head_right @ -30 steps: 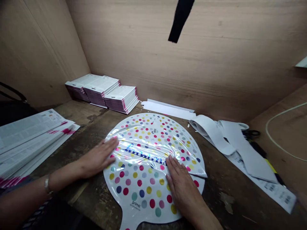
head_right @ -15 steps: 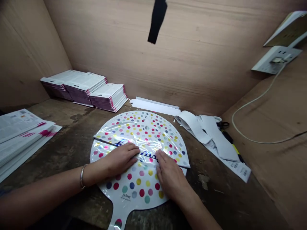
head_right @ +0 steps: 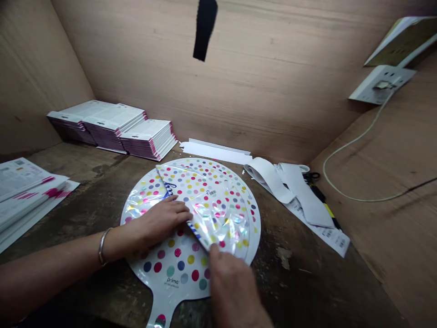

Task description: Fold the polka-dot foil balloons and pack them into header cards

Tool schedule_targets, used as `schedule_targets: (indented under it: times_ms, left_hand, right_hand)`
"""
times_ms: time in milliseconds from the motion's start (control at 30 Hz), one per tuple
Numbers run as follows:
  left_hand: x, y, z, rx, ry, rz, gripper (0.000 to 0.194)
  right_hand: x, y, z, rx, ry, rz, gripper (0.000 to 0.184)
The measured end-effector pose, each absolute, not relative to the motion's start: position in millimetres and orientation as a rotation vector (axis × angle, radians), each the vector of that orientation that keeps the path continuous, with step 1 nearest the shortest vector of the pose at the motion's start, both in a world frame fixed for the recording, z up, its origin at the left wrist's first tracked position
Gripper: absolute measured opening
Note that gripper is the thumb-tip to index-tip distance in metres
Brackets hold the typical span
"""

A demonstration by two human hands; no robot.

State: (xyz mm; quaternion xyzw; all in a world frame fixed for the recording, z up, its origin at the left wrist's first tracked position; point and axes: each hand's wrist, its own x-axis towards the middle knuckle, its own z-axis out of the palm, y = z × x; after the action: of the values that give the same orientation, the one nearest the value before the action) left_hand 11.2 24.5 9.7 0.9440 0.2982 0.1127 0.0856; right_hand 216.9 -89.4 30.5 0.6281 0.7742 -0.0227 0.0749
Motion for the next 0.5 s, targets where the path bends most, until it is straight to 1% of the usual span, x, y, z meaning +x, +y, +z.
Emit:
schedule_targets:
  times_ms: [67,100,133,200,233,267,367,500]
  left_hand:
    - [12,20,5,2.719,0.784,0.353,0.013]
    - [11,18,2,2.646,0.783,0.380,0.013]
    - [7,16,0,2.581,0.814,0.414,0.015]
    - [-5,11,-3,2.427,0.920,0.508,0.022]
    - [-13,9,-4,2.339,0.965,0.550,0.024]
    - [-22,6,-3,2.251,0.997,0.579,0.025]
    - [-48,-6,3,2.025,1.037,0.631,0.023]
    - [-69,-21,3,2.025,0.997,0.596,0.023]
  right_hand:
    - [199,-101,43,1.777,2.415,-0.256,0.035]
    - [197,-104,50,1.698,2.502,-0.367,0.036]
    - [200,-105,57,1.597,2.607,-0.475,0.045]
    - [219,-102,66,1.393,2.813,-0.626,0.078]
    - [231,-99,67,1.356,2.871,-0.641,0.085]
    - [244,-94,65,1.386,2.892,-0.618,0.084]
    - [271,-75,46,1.615,2.822,-0.503,0.069]
    - [277,-58,15,1.639,2.760,-0.579,0.052]
